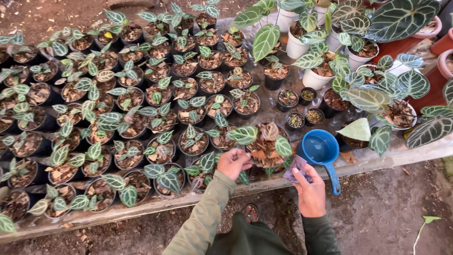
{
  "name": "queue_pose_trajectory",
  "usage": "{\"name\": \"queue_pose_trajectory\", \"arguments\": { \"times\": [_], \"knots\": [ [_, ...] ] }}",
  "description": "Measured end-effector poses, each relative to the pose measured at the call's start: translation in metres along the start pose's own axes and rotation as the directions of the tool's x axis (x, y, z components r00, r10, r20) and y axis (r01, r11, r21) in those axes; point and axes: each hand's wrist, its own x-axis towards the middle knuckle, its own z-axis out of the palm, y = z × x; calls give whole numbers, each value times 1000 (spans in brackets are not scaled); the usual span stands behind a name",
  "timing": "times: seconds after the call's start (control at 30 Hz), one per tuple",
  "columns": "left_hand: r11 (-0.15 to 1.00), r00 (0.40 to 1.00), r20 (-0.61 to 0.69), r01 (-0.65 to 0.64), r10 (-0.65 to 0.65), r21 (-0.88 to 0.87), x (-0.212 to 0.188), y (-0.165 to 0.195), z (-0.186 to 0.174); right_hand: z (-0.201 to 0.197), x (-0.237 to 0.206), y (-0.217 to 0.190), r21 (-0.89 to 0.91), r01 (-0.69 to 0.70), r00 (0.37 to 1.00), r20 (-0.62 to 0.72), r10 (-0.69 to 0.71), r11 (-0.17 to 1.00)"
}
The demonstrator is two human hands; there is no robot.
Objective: The person wipes the exterior of a large terracotta pot and several smaller black plastic pots using a purple cloth. They rotate the pots to clean all sides and occasionally dip the cloth into a blue water cup to moisten it.
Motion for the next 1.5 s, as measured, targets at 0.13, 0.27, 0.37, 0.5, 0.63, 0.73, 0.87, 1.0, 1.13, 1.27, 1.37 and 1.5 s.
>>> {"name": "queue_pose_trajectory", "arguments": {
  "times": [0.13, 0.27, 0.37, 0.5, 0.63, 0.73, 0.87, 1.0, 1.13, 1.27, 1.37, 1.5],
  "knots": [
    [999, 998, 61, -15, 13, 29, -46, -9, -25, 8, -45, 18, -13, 18, 1000, -19, -19, 1000],
    [997, 992, 129, -9, -1, 74, -84, -21, -42, 8, -89, 39, 25, 59, 995, -83, -57, 998],
    [998, 986, 170, -5, -6, 61, -108, -33, -49, 5, -120, 48, 28, 82, 991, -104, -79, 996],
    [998, 974, 226, 7, -22, 66, -139, -50, -52, -2, -159, 54, -9, 101, 981, -166, -101, 995],
    [991, 964, 248, 66, -93, 117, -162, -56, -49, -7, -182, 55, -64, 155, 971, -175, -164, 986],
    [989, 956, 281, 44, -82, 139, -169, -53, -45, -13, -194, 52, -115, 114, 966, -217, -137, 987],
    [987, 933, 358, -30, -29, 159, -177, -54, -42, -17, -204, 45, -104, 145, 970, -180, -161, 984],
    [955, 927, 375, -116, 6, 272, -180, -54, -32, -24, -215, 32, -66, 145, 979, -134, -153, 987],
    [942, 897, 436, -200, 67, 268, -186, -52, -17, -32, -219, 17, 3, 128, 984, -123, -126, 992],
    [950, 822, 558, -255, 115, 179, -201, -41, -11, -41, -224, 7, 33, 148, 984, -101, -144, 988],
    [938, 770, 617, -315, 163, 145, -209, -32, -6, -47, -226, 2, 29, 151, 982, -122, -146, 988],
    [841, 741, 638, -469, 210, 269, -211, -29, -1, -55, -229, -1, 2, 175, 978, -111, -174, 985]
  ]
}}
